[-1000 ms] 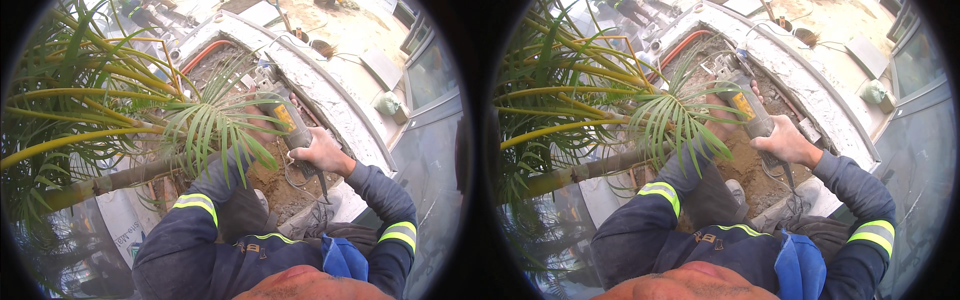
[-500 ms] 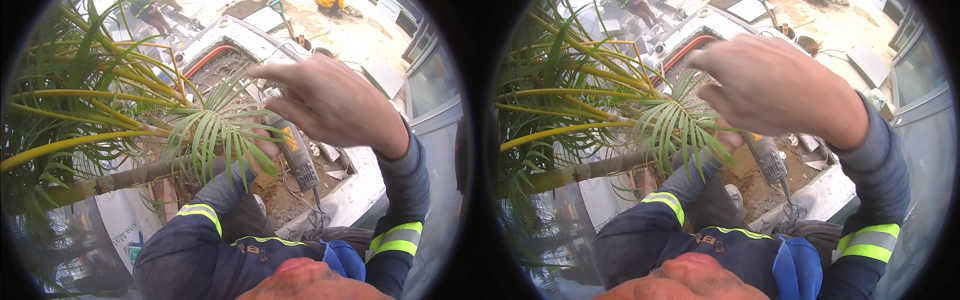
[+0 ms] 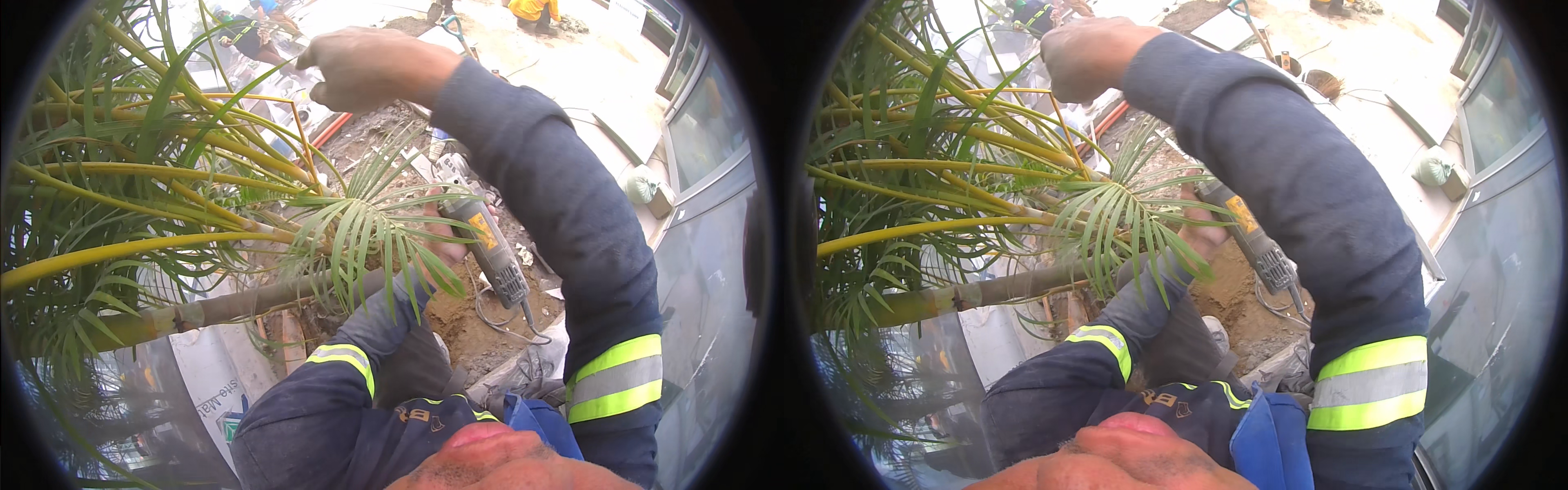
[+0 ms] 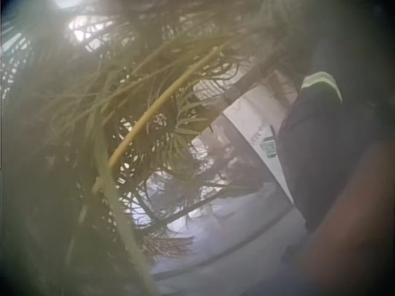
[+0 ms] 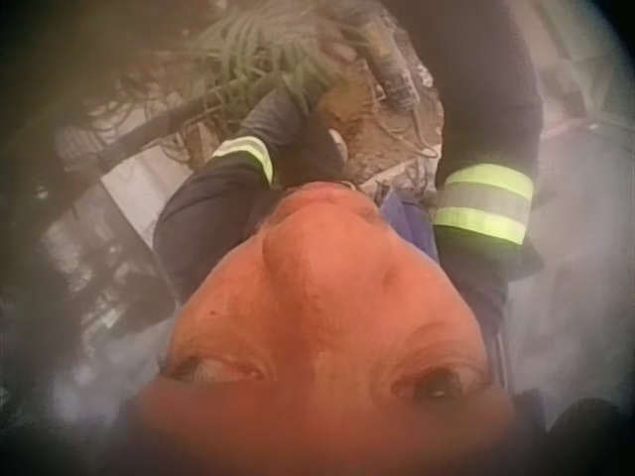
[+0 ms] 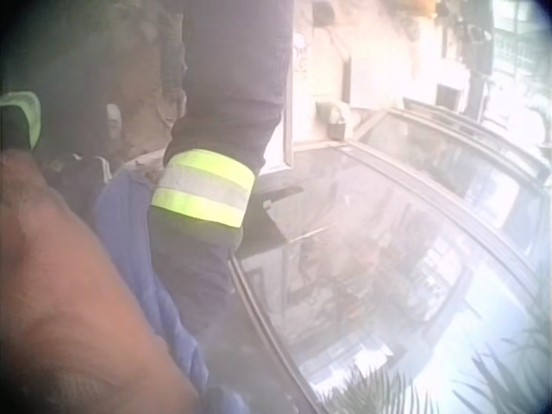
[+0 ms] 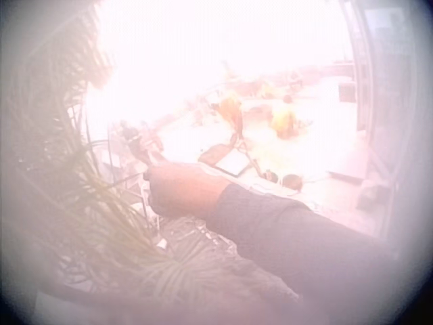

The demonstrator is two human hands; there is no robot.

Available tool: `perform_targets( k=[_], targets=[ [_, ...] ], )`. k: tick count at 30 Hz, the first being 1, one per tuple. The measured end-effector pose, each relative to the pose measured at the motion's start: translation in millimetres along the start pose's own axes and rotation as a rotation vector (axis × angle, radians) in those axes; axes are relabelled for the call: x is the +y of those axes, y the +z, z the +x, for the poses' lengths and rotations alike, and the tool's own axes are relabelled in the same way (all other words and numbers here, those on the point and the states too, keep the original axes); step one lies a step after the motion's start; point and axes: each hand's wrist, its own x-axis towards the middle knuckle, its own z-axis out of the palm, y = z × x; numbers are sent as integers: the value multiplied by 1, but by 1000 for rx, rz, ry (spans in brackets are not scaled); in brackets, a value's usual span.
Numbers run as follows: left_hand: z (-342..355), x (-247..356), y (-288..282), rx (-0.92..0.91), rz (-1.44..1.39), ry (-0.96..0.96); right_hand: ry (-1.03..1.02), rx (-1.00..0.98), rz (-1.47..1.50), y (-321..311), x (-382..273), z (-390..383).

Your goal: The person uses an angle grinder to smooth the edge of a concrete structure. They hold the tool with both hands and move it along the edge, then briefly pause to wipe the tool with a cloth.

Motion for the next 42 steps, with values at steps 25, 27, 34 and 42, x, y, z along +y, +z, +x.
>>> perform_targets(
  k=[25, 27, 34, 42],
  targets=[
    [-24, 2, 24, 17, 132, 162, 115, 368, 647, 16, -63, -115],
    [-22, 3, 23, 18, 117, 182, 112, 472, 813, 21, -63, -114],
    [-26, 2, 15, 31, 111, 200, 99, 296, 923, 32, 9, -134],
    [-11, 6, 5, 38, 109, 172, 369, 432, 665, 38, 38, -150]
  ],
)
